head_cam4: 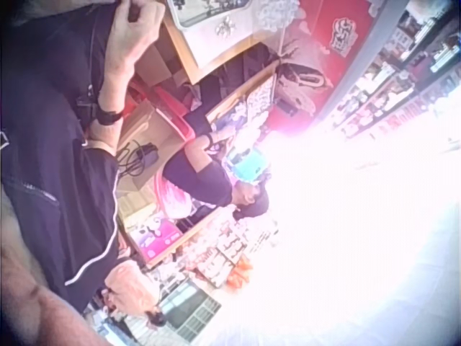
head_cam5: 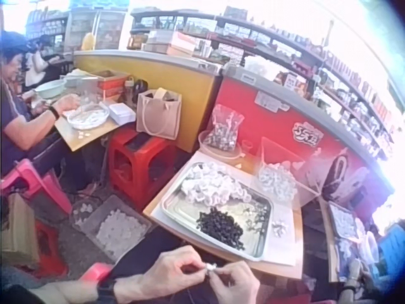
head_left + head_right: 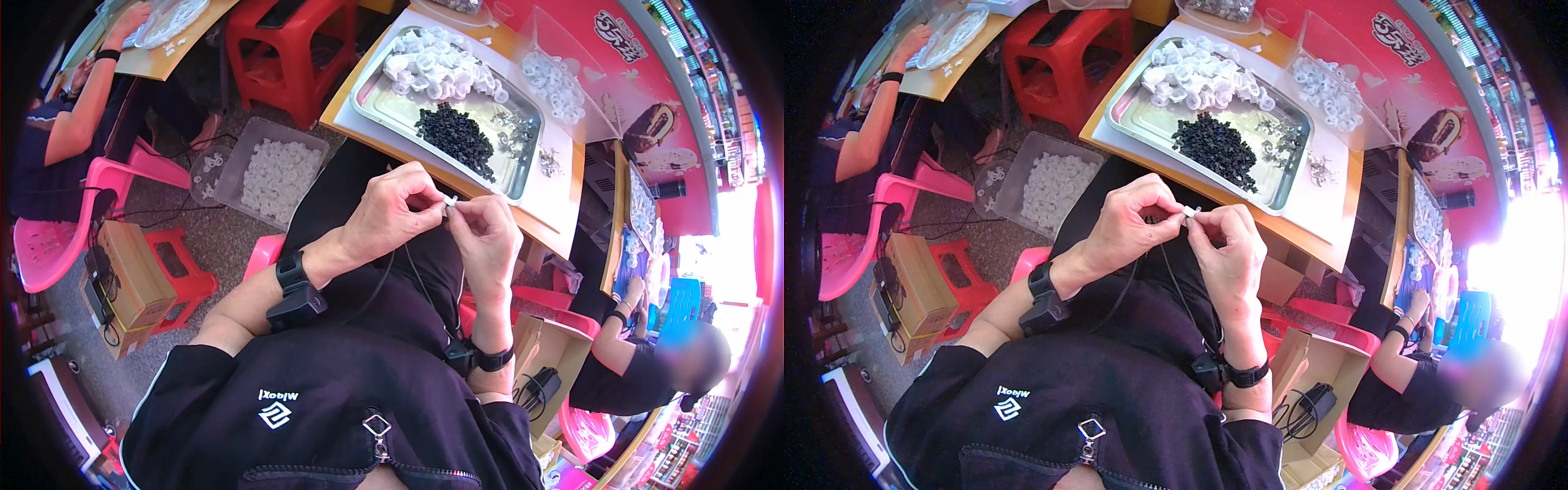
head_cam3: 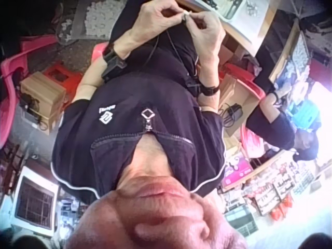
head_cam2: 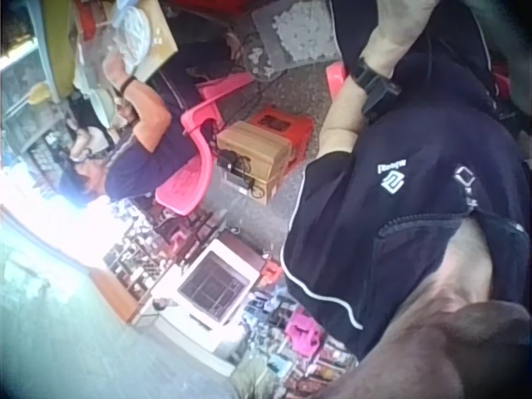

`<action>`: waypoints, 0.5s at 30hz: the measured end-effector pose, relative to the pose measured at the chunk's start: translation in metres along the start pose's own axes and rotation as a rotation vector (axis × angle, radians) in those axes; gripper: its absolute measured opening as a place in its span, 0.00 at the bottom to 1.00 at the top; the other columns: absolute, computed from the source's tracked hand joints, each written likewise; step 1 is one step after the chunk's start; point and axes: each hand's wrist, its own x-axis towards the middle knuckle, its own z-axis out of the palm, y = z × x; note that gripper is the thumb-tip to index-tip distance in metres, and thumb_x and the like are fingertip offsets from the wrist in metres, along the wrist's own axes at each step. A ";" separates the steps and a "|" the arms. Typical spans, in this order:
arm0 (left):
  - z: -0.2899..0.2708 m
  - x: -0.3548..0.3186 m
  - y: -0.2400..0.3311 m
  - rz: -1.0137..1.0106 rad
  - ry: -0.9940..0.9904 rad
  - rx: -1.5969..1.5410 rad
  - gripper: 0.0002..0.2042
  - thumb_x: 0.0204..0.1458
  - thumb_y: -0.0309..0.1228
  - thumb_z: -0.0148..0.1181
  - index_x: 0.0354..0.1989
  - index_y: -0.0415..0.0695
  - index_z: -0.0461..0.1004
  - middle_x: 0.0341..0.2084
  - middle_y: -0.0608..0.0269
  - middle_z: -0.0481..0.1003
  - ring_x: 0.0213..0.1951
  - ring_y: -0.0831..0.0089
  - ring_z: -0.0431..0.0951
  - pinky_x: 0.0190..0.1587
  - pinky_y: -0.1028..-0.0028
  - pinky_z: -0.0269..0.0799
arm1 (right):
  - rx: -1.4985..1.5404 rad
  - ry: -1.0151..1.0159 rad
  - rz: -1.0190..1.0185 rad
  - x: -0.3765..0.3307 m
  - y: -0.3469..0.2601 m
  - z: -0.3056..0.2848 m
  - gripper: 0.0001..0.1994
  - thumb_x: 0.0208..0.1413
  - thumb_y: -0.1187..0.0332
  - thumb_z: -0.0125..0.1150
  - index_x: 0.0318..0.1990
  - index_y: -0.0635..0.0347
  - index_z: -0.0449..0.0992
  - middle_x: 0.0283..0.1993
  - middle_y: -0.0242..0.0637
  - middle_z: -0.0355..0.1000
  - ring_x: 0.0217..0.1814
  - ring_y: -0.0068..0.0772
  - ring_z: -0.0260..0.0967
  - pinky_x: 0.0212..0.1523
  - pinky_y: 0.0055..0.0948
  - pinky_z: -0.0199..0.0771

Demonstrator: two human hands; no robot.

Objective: Assembling small black components into white plastic housings at a workstation.

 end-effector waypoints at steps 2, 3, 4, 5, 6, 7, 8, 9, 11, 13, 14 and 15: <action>-0.001 0.000 0.000 0.035 0.004 0.038 0.04 0.47 0.18 0.63 0.30 0.36 0.75 0.28 0.64 0.71 0.31 0.81 0.75 0.33 0.81 0.73 | -0.049 0.010 -0.057 -0.001 0.000 0.002 0.06 0.47 0.79 0.67 0.31 0.65 0.75 0.30 0.36 0.71 0.27 0.24 0.71 0.29 0.22 0.73; 0.000 0.000 0.000 0.028 0.010 0.024 0.04 0.46 0.18 0.63 0.29 0.36 0.74 0.27 0.64 0.72 0.31 0.81 0.75 0.33 0.81 0.73 | -0.051 0.007 -0.057 -0.001 0.001 0.002 0.06 0.47 0.79 0.67 0.31 0.65 0.75 0.30 0.36 0.71 0.27 0.24 0.71 0.29 0.22 0.73; 0.000 0.001 0.001 0.021 0.017 0.010 0.04 0.46 0.18 0.63 0.29 0.36 0.74 0.27 0.63 0.72 0.31 0.81 0.75 0.32 0.81 0.73 | -0.055 0.011 -0.050 -0.001 0.002 0.003 0.06 0.47 0.79 0.67 0.31 0.65 0.75 0.30 0.36 0.71 0.27 0.23 0.71 0.29 0.22 0.73; 0.001 0.000 0.000 0.019 0.021 0.009 0.04 0.46 0.18 0.63 0.29 0.36 0.74 0.27 0.63 0.72 0.31 0.81 0.75 0.32 0.81 0.73 | -0.060 0.014 -0.043 -0.001 0.003 0.004 0.06 0.47 0.80 0.67 0.31 0.65 0.75 0.31 0.36 0.71 0.27 0.23 0.72 0.29 0.21 0.73; 0.000 0.001 -0.001 0.027 0.006 0.053 0.04 0.47 0.18 0.63 0.30 0.37 0.74 0.28 0.64 0.72 0.31 0.81 0.75 0.33 0.81 0.73 | -0.061 0.011 -0.047 -0.001 0.006 0.005 0.06 0.47 0.80 0.67 0.31 0.65 0.75 0.31 0.36 0.71 0.27 0.23 0.72 0.29 0.21 0.73; 0.000 0.001 -0.003 0.034 -0.009 0.097 0.03 0.48 0.19 0.63 0.30 0.37 0.75 0.28 0.65 0.72 0.31 0.81 0.75 0.33 0.81 0.73 | 0.022 0.017 0.004 -0.002 0.009 0.007 0.06 0.47 0.80 0.66 0.31 0.65 0.75 0.31 0.36 0.71 0.28 0.23 0.72 0.29 0.21 0.73; 0.000 0.002 -0.005 0.036 -0.005 0.097 0.03 0.48 0.19 0.63 0.30 0.37 0.75 0.28 0.65 0.72 0.31 0.81 0.75 0.33 0.81 0.73 | 0.105 0.023 0.055 -0.002 0.010 0.007 0.06 0.47 0.81 0.66 0.31 0.65 0.75 0.31 0.36 0.71 0.28 0.22 0.72 0.29 0.20 0.72; -0.001 0.002 -0.007 -0.100 -0.051 -0.144 0.03 0.49 0.19 0.62 0.32 0.38 0.75 0.29 0.66 0.73 0.32 0.81 0.75 0.35 0.81 0.72 | 0.106 0.019 0.051 -0.001 0.009 0.007 0.06 0.47 0.81 0.66 0.31 0.65 0.75 0.31 0.36 0.71 0.28 0.22 0.72 0.29 0.20 0.72; -0.006 0.007 -0.011 -0.250 -0.140 -0.526 0.04 0.54 0.20 0.59 0.37 0.38 0.74 0.31 0.67 0.74 0.35 0.81 0.75 0.40 0.80 0.73 | 0.245 0.074 -0.012 0.000 0.007 0.004 0.06 0.47 0.83 0.66 0.32 0.64 0.76 0.32 0.35 0.71 0.30 0.21 0.72 0.29 0.19 0.72; -0.014 0.011 -0.011 -0.314 -0.160 -0.780 0.06 0.57 0.25 0.58 0.40 0.37 0.75 0.36 0.63 0.76 0.37 0.80 0.75 0.42 0.79 0.73 | 0.165 0.077 -0.094 0.001 0.002 -0.002 0.07 0.46 0.82 0.67 0.32 0.64 0.76 0.33 0.35 0.72 0.30 0.21 0.72 0.29 0.20 0.72; -0.016 0.011 -0.012 -0.324 -0.174 -0.867 0.07 0.57 0.26 0.58 0.41 0.36 0.75 0.38 0.62 0.76 0.38 0.80 0.75 0.43 0.79 0.73 | 0.084 0.080 -0.175 0.002 0.000 -0.004 0.08 0.45 0.82 0.67 0.32 0.63 0.76 0.33 0.34 0.72 0.31 0.21 0.72 0.30 0.21 0.72; -0.016 0.012 -0.012 -0.324 -0.175 -0.866 0.07 0.57 0.26 0.58 0.41 0.36 0.75 0.38 0.62 0.76 0.38 0.80 0.75 0.43 0.79 0.73 | 0.008 0.095 -0.267 0.001 -0.001 -0.005 0.09 0.43 0.82 0.69 0.32 0.62 0.76 0.34 0.35 0.74 0.33 0.25 0.72 0.32 0.24 0.74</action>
